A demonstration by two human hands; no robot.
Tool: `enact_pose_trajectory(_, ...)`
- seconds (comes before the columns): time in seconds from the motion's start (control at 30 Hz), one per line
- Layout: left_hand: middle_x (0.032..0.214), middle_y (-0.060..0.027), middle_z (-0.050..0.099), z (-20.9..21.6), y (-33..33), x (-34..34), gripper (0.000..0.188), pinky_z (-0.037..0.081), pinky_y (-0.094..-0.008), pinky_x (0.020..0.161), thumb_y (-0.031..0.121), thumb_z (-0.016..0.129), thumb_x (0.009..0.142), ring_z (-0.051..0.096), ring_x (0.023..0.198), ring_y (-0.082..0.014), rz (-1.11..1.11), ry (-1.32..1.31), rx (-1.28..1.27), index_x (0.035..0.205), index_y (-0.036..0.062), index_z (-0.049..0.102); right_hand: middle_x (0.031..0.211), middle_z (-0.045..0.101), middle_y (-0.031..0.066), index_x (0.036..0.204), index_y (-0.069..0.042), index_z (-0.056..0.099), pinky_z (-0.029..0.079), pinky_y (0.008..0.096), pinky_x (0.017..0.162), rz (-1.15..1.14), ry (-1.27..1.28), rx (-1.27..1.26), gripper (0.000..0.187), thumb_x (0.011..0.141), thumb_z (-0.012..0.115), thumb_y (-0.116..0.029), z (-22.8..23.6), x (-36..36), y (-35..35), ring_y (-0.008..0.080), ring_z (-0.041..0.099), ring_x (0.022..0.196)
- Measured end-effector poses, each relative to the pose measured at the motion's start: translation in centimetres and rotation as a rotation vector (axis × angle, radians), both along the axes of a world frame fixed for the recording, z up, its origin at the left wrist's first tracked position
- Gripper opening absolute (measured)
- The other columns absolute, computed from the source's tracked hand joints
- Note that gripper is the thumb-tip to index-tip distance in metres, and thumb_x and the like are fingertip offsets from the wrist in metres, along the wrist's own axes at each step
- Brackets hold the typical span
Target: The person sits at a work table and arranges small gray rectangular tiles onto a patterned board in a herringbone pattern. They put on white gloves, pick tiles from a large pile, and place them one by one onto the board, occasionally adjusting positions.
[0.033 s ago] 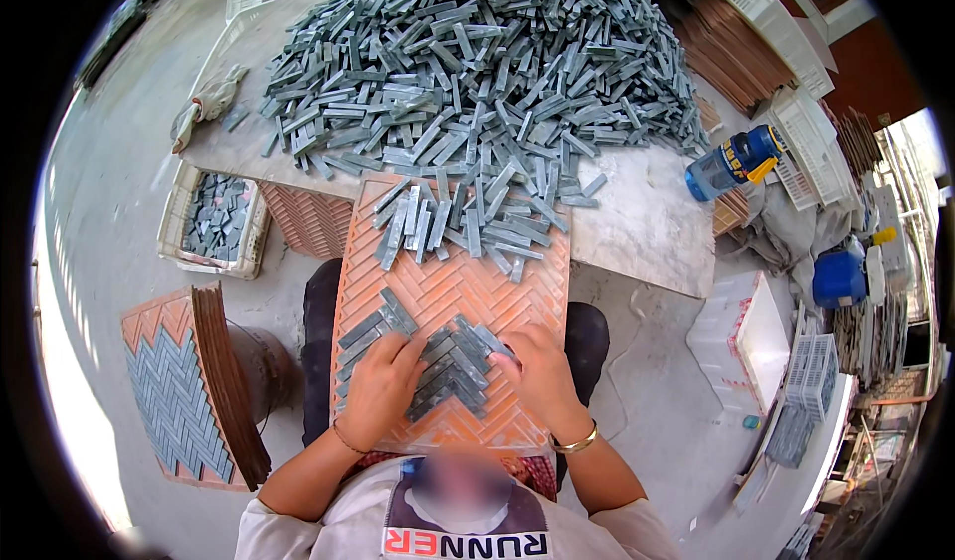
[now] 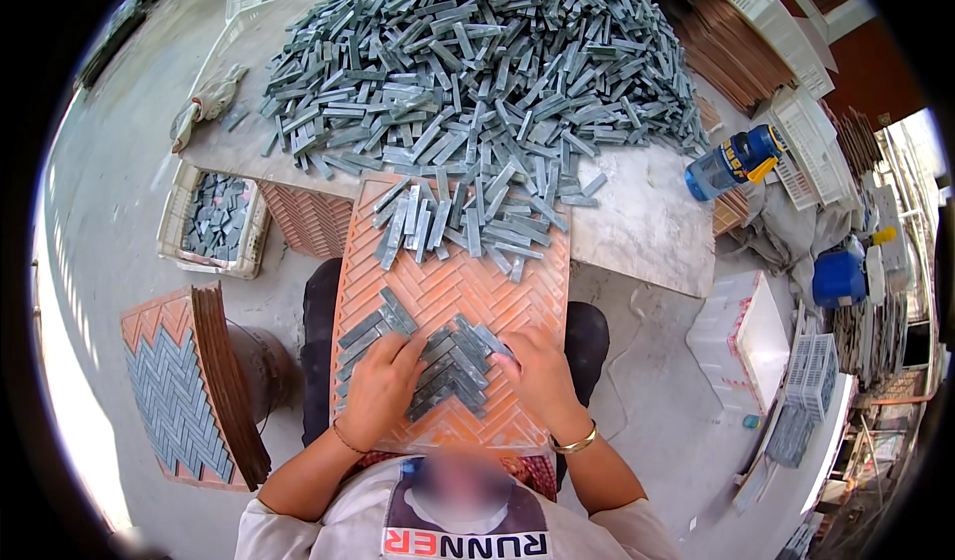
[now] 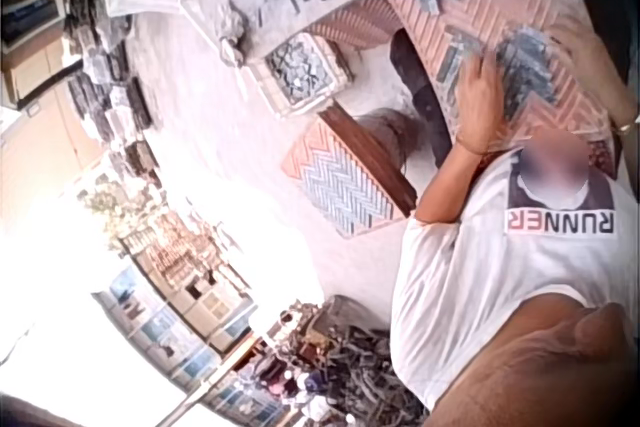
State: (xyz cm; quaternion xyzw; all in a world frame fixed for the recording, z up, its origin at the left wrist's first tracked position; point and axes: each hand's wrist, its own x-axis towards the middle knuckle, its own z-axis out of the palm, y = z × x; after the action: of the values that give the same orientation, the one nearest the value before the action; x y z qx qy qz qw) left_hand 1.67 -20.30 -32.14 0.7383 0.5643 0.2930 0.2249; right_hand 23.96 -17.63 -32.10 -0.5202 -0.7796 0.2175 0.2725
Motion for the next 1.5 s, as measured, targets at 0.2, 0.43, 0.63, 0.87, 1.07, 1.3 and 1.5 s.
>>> enact_pose_trajectory(0.2, 0.09, -0.0117, 0.053, -1.4, 0.6, 0.3, 0.027, 0.048, -0.0359, 0.071, 0.003, 0.063, 0.077, 0.056, 0.083, -0.0295, -0.047, 0.023, 0.076, 0.103, -0.0007, 0.058, 0.085, 0.06, 0.0123, 0.097, -0.001, 0.06, 0.048, 0.0368, 0.069, -0.094, 0.048, -0.195, 0.021, 0.077, 0.066, -0.005, 0.5, -0.8, -0.1, 0.0295, 0.059, 0.078)
enact_pose_trajectory(0.43, 0.093, -0.0133, 0.055, 0.0, 0.4, 0.4, 0.029, 0.048, -0.0364, 0.074, 0.001, 0.064, 0.076, 0.056, 0.086, -0.0307, -0.052, 0.014, 0.034, 0.104, -0.0016, 0.059, 0.086, 0.062, 0.0133, 0.097, 0.0, 0.061, 0.047, 0.0351, 0.065, 0.008, 0.014, -0.032, 0.018, 0.08, 0.064, -0.004, -0.2, -1.1, 1.1, 0.029, 0.06, 0.075)
enact_pose_trajectory(0.63, 0.094, -0.0137, 0.055, -0.3, -0.4, 0.1, 0.031, 0.048, -0.0372, 0.076, 0.002, 0.064, 0.076, 0.056, 0.088, -0.0314, -0.036, -0.028, 0.021, 0.106, -0.0013, 0.058, 0.086, 0.062, 0.0145, 0.097, -0.001, 0.06, 0.048, 0.0381, 0.07, 0.019, -0.137, -0.062, 0.019, 0.079, 0.063, -0.005, 0.3, -1.8, 1.1, 0.0323, 0.06, 0.08)
enact_pose_trajectory(0.87, 0.093, -0.014, 0.056, -0.4, -0.5, 0.1, 0.027, 0.048, -0.0379, 0.076, 0.003, 0.064, 0.077, 0.057, 0.086, -0.032, -0.031, -0.054, 0.01, 0.103, -0.0014, 0.059, 0.085, 0.057, 0.0126, 0.092, -0.002, 0.058, 0.048, 0.0379, 0.066, -0.038, -0.145, -0.137, 0.015, 0.079, 0.062, -0.007, -0.1, -1.6, 1.4, 0.0294, 0.06, 0.078)
enact_pose_trajectory(1.07, 0.092, -0.0141, 0.057, -0.4, -0.6, 0.0, 0.027, 0.048, -0.0377, 0.075, 0.003, 0.064, 0.077, 0.057, 0.086, -0.0317, -0.021, -0.057, 0.01, 0.103, -0.0016, 0.059, 0.084, 0.062, 0.0124, 0.097, -0.002, 0.062, 0.049, 0.0347, 0.063, -0.001, -0.064, -0.004, 0.02, 0.077, 0.063, -0.001, -0.3, -1.4, 2.0, 0.0268, 0.062, 0.073)
enact_pose_trajectory(1.3, 0.089, -0.0131, 0.057, -0.6, -0.4, -0.1, 0.022, 0.049, -0.0379, 0.071, 0.002, 0.064, 0.078, 0.058, 0.08, -0.0315, 0.025, -0.099, 0.061, 0.1, -0.0002, 0.061, 0.085, 0.06, 0.0104, 0.096, -0.005, 0.063, 0.048, 0.0363, 0.063, -0.027, -0.061, 0.026, 0.019, 0.077, 0.063, -0.001, -0.8, -2.3, 2.0, 0.0282, 0.06, 0.073)
enact_pose_trajectory(1.5, 0.084, -0.0134, 0.055, 0.1, 2.1, -0.7, 0.016, 0.047, -0.0384, 0.066, 0.001, 0.064, 0.078, 0.057, 0.076, -0.0323, 0.028, -0.108, 0.086, 0.094, -0.0004, 0.06, 0.081, 0.06, 0.0123, 0.093, -0.004, 0.062, 0.048, 0.0372, 0.064, 0.031, -0.086, 0.01, 0.016, 0.078, 0.065, -0.006, -0.4, -2.4, 3.3, 0.031, 0.06, 0.072)
